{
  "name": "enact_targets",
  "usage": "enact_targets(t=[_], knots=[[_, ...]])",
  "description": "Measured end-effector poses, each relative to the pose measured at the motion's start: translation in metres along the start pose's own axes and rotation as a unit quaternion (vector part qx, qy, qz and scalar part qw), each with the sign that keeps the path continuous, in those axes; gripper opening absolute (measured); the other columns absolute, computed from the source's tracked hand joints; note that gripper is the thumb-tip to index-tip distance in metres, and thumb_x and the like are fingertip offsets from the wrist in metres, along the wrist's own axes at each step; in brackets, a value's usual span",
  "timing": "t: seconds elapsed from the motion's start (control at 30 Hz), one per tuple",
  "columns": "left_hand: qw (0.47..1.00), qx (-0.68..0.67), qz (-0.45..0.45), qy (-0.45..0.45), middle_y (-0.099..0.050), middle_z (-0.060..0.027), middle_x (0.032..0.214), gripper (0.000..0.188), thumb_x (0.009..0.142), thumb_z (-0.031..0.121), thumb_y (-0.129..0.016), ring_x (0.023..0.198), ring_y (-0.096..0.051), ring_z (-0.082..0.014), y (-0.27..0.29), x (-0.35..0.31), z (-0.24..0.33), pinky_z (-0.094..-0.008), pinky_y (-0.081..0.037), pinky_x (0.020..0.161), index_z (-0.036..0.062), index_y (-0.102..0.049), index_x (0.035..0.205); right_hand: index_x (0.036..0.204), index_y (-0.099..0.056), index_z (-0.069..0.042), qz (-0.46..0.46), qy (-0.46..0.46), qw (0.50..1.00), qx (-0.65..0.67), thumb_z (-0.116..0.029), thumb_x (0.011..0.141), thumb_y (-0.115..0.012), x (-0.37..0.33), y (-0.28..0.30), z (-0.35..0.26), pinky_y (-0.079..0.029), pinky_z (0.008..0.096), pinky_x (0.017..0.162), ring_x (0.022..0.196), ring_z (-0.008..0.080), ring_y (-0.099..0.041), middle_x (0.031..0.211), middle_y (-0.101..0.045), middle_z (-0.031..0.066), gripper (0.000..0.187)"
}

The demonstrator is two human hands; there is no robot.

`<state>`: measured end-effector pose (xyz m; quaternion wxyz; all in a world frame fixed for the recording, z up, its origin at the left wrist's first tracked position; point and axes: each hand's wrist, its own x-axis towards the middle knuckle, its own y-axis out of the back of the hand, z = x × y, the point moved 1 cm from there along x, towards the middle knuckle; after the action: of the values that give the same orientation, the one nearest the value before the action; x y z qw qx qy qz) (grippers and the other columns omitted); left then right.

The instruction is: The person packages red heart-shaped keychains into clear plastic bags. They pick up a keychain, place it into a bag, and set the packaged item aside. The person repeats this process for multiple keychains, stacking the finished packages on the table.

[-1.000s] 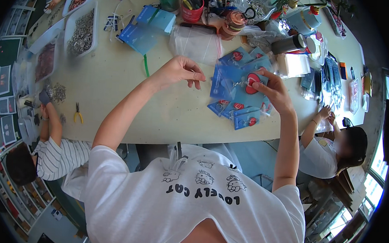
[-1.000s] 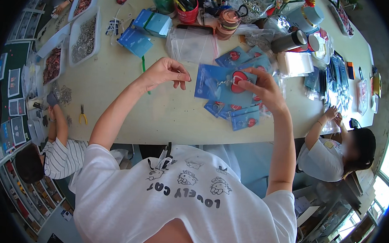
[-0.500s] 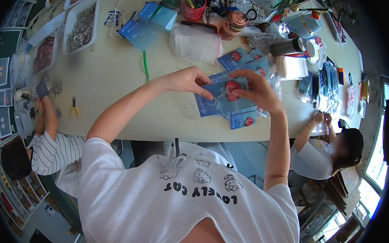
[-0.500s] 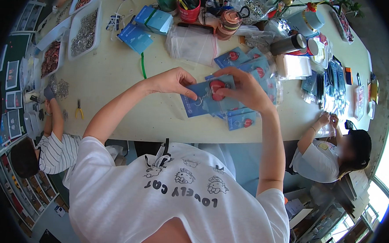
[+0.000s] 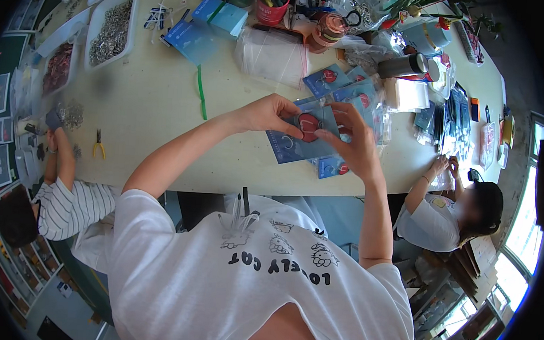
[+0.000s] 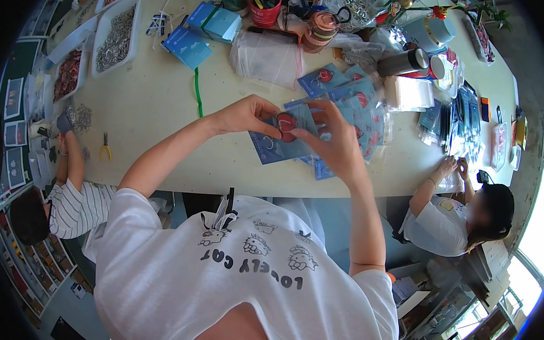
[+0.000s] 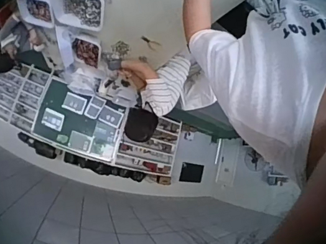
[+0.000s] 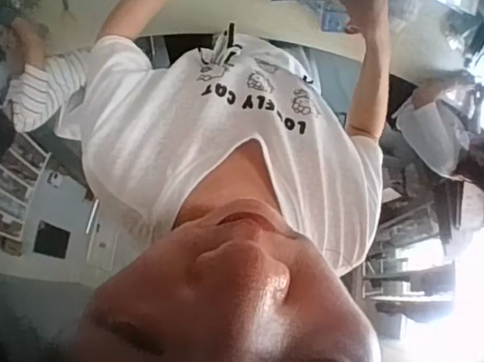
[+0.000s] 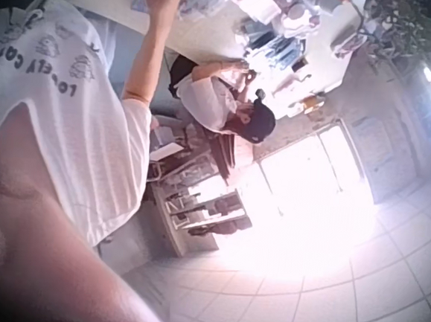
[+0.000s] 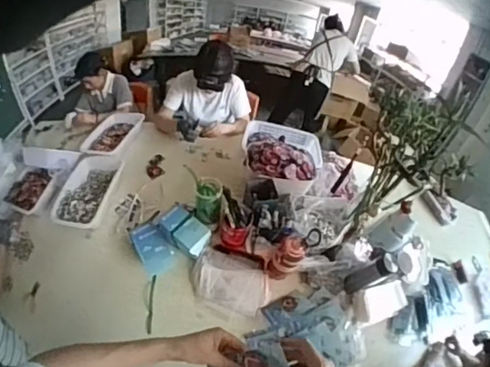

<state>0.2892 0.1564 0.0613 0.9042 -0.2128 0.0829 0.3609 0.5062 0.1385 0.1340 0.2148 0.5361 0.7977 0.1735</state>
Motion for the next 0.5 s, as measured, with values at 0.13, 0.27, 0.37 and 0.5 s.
enact_targets(t=[0.13, 0.27, 0.37, 0.5], knots=[[1.000, 0.003, 0.008, -0.025, -0.068, 0.0034, 0.088, 0.029, 0.078, 0.012, -0.078, 0.077, -0.054, -0.0014, 0.003, 0.000, -0.001, -0.0204, -0.043, 0.071, 0.0013, -0.069, 0.104, 0.115, -0.056, 0.000, -0.031, -0.052, 0.997, 0.046, -0.013, 0.081, -0.074, 0.000, 0.010, -0.001, -0.049, 0.0283, 0.066, 0.073, 0.0128, -0.061, 0.091, -0.068, 0.0101, 0.041], [0.997, 0.073, 0.009, -0.004, -0.067, 0.0028, 0.085, 0.031, 0.077, 0.013, -0.079, 0.075, -0.053, -0.0022, 0.002, -0.003, 0.011, -0.0211, -0.043, 0.069, -0.0004, -0.069, 0.103, 0.111, -0.058, 0.003, -0.050, -0.049, 0.991, 0.112, -0.012, 0.082, -0.073, 0.002, 0.002, 0.020, -0.049, 0.0276, 0.066, 0.072, 0.0121, -0.061, 0.089, -0.069, 0.0098, 0.036], [0.990, 0.136, -0.015, 0.026, -0.070, -0.0009, 0.091, 0.033, 0.077, 0.010, -0.078, 0.081, -0.057, -0.0038, 0.007, -0.005, 0.024, -0.0210, -0.046, 0.075, -0.0021, -0.068, 0.107, 0.108, -0.060, 0.003, -0.054, -0.092, 0.993, 0.045, -0.012, 0.082, -0.072, 0.002, 0.009, 0.017, -0.050, 0.0279, 0.067, 0.070, 0.0124, -0.060, 0.088, -0.068, 0.0097, 0.032], [0.984, 0.179, -0.019, 0.004, -0.069, -0.0009, 0.089, 0.031, 0.078, 0.011, -0.078, 0.079, -0.056, -0.0041, 0.003, -0.001, 0.024, -0.0214, -0.045, 0.073, -0.0020, -0.069, 0.104, 0.108, -0.061, 0.001, -0.107, -0.029, 0.994, 0.011, -0.014, 0.080, -0.073, 0.004, 0.010, 0.020, -0.050, 0.0286, 0.063, 0.071, 0.0133, -0.062, 0.087, -0.067, 0.0092, 0.034]])
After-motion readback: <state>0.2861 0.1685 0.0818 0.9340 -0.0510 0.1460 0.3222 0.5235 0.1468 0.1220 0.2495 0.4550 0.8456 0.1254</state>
